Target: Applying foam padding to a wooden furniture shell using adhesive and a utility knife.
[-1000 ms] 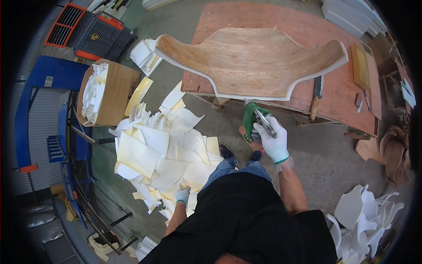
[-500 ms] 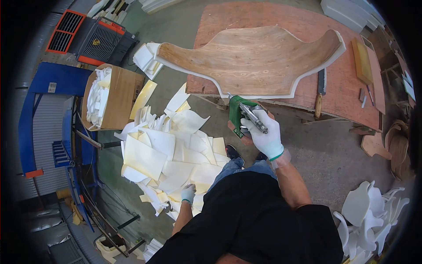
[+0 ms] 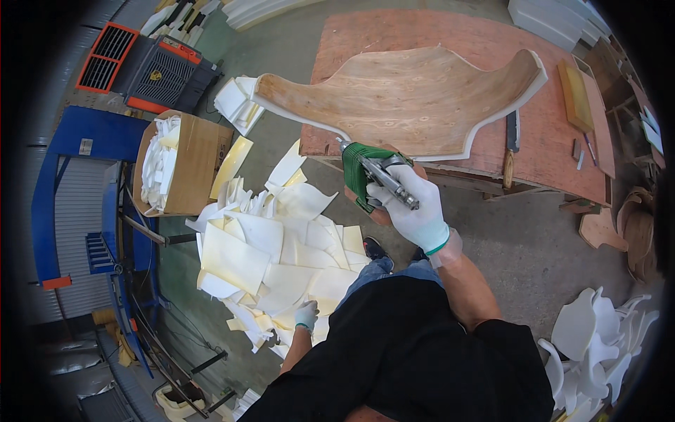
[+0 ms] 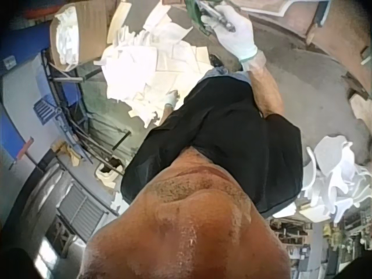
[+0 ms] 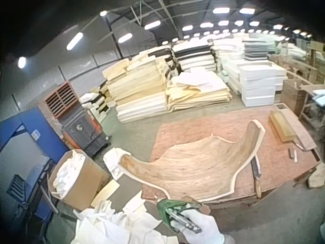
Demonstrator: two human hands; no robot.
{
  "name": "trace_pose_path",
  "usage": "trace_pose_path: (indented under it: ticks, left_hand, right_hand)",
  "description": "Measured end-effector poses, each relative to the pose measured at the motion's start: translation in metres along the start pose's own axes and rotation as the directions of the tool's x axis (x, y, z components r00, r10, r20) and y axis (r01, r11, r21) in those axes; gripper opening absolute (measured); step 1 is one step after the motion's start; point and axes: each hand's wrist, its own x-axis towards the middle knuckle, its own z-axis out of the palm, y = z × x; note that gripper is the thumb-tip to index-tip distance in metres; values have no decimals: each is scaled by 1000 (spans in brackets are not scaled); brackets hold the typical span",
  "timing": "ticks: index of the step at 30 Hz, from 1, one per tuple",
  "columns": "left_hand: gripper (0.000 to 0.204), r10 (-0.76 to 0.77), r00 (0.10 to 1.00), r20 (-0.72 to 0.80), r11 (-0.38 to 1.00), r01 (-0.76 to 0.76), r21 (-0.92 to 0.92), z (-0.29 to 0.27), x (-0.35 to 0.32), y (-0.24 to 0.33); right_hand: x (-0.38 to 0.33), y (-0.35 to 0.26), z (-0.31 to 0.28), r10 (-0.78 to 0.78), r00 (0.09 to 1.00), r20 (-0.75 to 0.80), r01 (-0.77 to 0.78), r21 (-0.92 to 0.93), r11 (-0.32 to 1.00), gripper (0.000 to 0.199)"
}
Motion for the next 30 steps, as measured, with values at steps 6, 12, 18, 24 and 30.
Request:
trace_pose_path:
  ticks: [6, 12, 18, 24, 30]
  left_hand:
    - [28, 7, 1000, 6, 1000, -7, -15, 1, 1, 3]
    - [28, -3, 997, 80, 997, 9, -70, -4, 8, -5]
    - [28, -20, 1000, 24, 999, 21, -35, 0, 2, 0]
    - [27, -32, 998, 48, 998, 34, -49, -2, 2, 5]
    - [27, -25, 1000, 18, 999, 26, -38, 3, -7, 14]
  right_hand:
    - [5, -6, 2, -27, 998, 55, 29, -28, 999, 25]
    - [8, -7, 10, -16, 999, -32, 16, 21, 1000, 23]
    - [7, 8, 7, 18, 999, -45, -20, -31, 999, 20]
    - [4, 21, 6, 90, 996, -29, -90, -4, 996, 19]
    - [-1, 35, 2, 104, 991, -82, -107, -35, 994, 21]
